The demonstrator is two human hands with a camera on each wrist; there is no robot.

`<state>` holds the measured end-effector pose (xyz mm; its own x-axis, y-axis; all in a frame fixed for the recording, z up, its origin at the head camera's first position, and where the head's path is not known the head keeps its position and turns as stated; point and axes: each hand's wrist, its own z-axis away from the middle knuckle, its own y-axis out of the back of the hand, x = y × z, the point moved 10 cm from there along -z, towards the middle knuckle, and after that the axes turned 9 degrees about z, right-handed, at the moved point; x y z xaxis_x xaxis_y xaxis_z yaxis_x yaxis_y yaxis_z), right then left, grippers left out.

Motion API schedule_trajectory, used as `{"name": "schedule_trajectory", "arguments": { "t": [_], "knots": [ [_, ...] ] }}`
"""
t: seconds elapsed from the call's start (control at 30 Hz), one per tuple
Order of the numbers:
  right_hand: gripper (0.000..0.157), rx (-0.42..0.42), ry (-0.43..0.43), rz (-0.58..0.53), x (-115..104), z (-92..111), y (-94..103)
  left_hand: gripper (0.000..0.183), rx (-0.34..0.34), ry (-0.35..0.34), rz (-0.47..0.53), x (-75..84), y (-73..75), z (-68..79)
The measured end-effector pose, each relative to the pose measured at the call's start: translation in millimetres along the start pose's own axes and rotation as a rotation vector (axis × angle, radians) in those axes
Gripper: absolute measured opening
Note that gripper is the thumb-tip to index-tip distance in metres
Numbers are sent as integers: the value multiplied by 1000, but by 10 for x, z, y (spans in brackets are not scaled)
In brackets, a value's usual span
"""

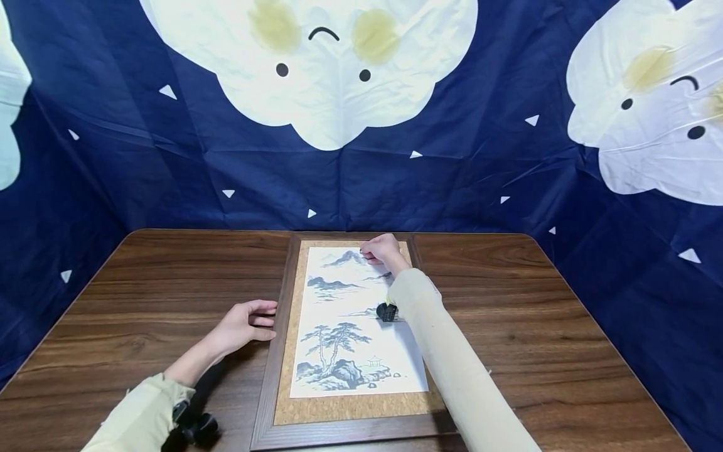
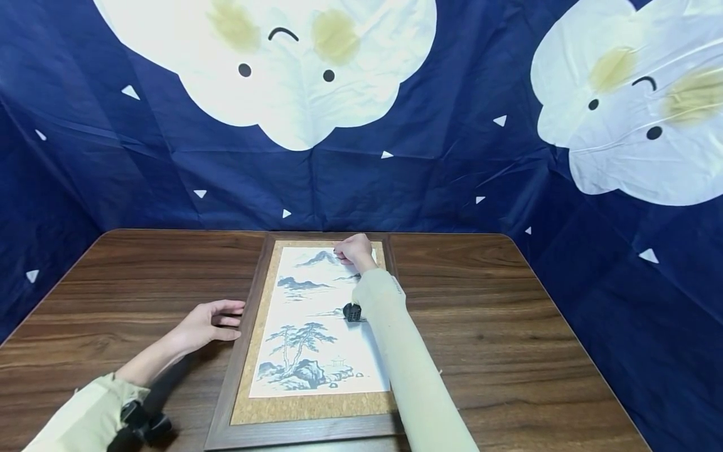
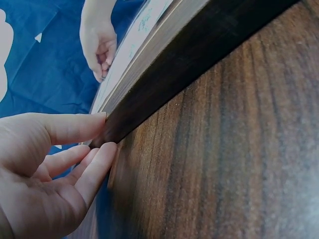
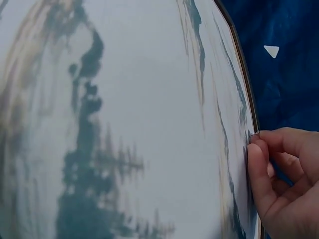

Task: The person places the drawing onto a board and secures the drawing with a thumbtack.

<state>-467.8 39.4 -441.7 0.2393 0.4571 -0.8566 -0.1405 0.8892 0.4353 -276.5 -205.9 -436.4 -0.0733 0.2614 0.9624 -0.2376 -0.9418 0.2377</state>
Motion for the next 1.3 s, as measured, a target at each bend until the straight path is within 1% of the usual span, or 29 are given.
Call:
{"name": "schedule_trajectory", "arguments": {
  "t": [0.2, 0.43, 0.7, 0.9, 1.0, 1.17, 1.3],
  "knots": [
    [18, -11, 3, -22, 33, -8, -6, 59, -2, -8, 8, 0, -11, -3],
    [13, 35, 16, 18, 25, 7, 27, 59, 3, 3, 16, -18, -10, -7],
    [11, 80, -28, 12, 56, -8, 44, 59, 8, 16, 13, -32, -10, 8],
    [11, 89, -35, 10, 63, 1, 53, 59, 2, 15, 10, -31, -15, 7],
    [10, 97, -36, 1, 67, -10, 53, 59, -2, 2, 15, -17, -11, -1],
    [11, 102, -5, -24, 39, -4, 45, 59, -11, -19, 25, 5, 0, -7],
    [11, 106, 6, -23, 34, 0, 42, 59, -16, -15, 27, 1, -1, -3]
  ]
}}
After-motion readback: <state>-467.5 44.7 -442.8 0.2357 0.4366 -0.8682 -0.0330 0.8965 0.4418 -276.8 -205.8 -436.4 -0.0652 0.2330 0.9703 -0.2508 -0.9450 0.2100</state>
